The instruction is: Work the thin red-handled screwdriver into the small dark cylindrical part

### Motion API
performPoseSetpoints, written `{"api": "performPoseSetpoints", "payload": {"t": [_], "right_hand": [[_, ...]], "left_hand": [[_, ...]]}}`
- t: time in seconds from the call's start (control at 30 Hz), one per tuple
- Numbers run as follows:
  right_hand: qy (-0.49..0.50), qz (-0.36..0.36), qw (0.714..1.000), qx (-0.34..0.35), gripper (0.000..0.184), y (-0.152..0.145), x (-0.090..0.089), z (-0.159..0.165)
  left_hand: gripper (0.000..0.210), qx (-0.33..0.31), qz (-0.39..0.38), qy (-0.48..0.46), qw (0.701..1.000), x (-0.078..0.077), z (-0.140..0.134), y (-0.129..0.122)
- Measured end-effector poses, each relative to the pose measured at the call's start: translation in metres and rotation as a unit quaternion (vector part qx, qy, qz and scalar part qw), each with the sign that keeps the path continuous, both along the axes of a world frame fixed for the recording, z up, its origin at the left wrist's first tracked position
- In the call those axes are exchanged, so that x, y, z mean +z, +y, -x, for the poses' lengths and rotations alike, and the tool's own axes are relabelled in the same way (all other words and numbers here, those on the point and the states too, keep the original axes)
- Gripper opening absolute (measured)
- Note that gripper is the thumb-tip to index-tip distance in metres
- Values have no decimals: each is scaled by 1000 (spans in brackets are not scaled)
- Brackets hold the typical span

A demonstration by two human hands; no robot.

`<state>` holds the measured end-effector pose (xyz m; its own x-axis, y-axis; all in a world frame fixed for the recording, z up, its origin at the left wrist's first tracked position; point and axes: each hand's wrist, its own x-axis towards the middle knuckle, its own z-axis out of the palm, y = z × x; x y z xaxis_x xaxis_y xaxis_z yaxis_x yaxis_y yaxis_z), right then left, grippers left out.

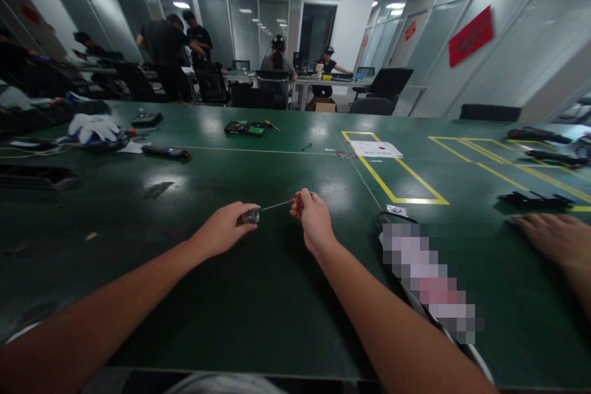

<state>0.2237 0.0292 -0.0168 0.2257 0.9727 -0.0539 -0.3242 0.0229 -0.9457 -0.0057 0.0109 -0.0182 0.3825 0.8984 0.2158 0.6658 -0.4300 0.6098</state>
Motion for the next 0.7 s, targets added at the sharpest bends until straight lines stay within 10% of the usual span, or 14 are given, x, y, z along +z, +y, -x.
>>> {"api": "performPoseSetpoints", "payload": {"t": [0.7], "right_hand": [[-94,-106,990,9,30,-12,9,10]], "left_hand": [[40,0,7,-58,998,6,-3,-2]]}}
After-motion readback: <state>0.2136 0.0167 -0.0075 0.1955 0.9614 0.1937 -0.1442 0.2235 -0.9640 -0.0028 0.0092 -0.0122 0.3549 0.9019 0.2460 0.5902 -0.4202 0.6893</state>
